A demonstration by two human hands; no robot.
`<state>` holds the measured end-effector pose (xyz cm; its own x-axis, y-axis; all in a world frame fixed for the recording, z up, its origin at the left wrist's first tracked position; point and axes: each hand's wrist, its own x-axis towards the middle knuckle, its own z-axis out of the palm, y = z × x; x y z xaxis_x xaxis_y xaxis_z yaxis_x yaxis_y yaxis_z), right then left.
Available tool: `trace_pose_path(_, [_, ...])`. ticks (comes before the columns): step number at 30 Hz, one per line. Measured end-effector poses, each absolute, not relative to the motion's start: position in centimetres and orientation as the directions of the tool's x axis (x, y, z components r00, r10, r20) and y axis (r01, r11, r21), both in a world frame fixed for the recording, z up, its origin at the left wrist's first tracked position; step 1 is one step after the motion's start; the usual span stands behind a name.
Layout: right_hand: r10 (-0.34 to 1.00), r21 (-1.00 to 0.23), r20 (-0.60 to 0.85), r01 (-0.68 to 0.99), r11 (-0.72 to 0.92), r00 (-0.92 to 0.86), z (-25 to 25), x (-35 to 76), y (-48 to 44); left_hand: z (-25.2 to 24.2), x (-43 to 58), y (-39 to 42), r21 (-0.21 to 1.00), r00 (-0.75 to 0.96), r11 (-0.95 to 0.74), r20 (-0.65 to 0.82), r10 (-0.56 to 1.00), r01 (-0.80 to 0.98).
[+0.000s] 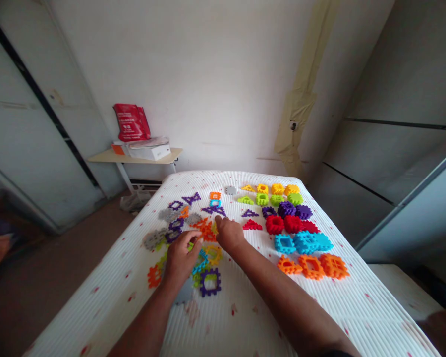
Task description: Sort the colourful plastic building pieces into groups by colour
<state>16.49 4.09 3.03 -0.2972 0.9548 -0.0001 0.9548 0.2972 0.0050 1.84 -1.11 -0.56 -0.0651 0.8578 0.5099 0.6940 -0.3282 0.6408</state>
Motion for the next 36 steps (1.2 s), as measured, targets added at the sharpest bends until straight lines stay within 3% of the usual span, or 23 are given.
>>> trace_pose_path(7, [0.915, -0.158, 0.055, 0.901, 0.404, -0.4, 3.2, 15.5, 2.4, -1.2, 1.1, -0.5, 0.61, -0.1, -0.286, 0.519, 0.849, 0.739])
trace_pose_path(11, [0.949, -0.063, 0.124, 0.952, 0.299, -0.29, 4.4, 17.6, 3.6, -1.1, 0.9, -0.5, 0.587, -0.108, -0.261, 0.518, 0.848, 0.766])
trace_pose_path(17, [0.978, 0.005, 0.043, 0.979, 0.206, -0.206, 3.4, 19.0, 4.0, -1.1, 0.9, -0.6, 0.568, -0.1, -0.262, 0.527, 0.844, 0.78])
trace_pose_path(27, [0.941, -0.102, 0.044, 0.935, 0.339, -0.336, 2.4, 17.7, 3.1, -1.3, 0.9, -0.4, 0.555, -0.089, -0.258, 0.521, 0.849, 0.791])
trace_pose_path(36, [0.978, -0.054, 0.079, 0.979, 0.195, -0.191, 2.8, 19.1, 6.8, -1.2, 1.0, -0.5, 0.555, -0.085, -0.276, 0.537, 0.839, 0.785])
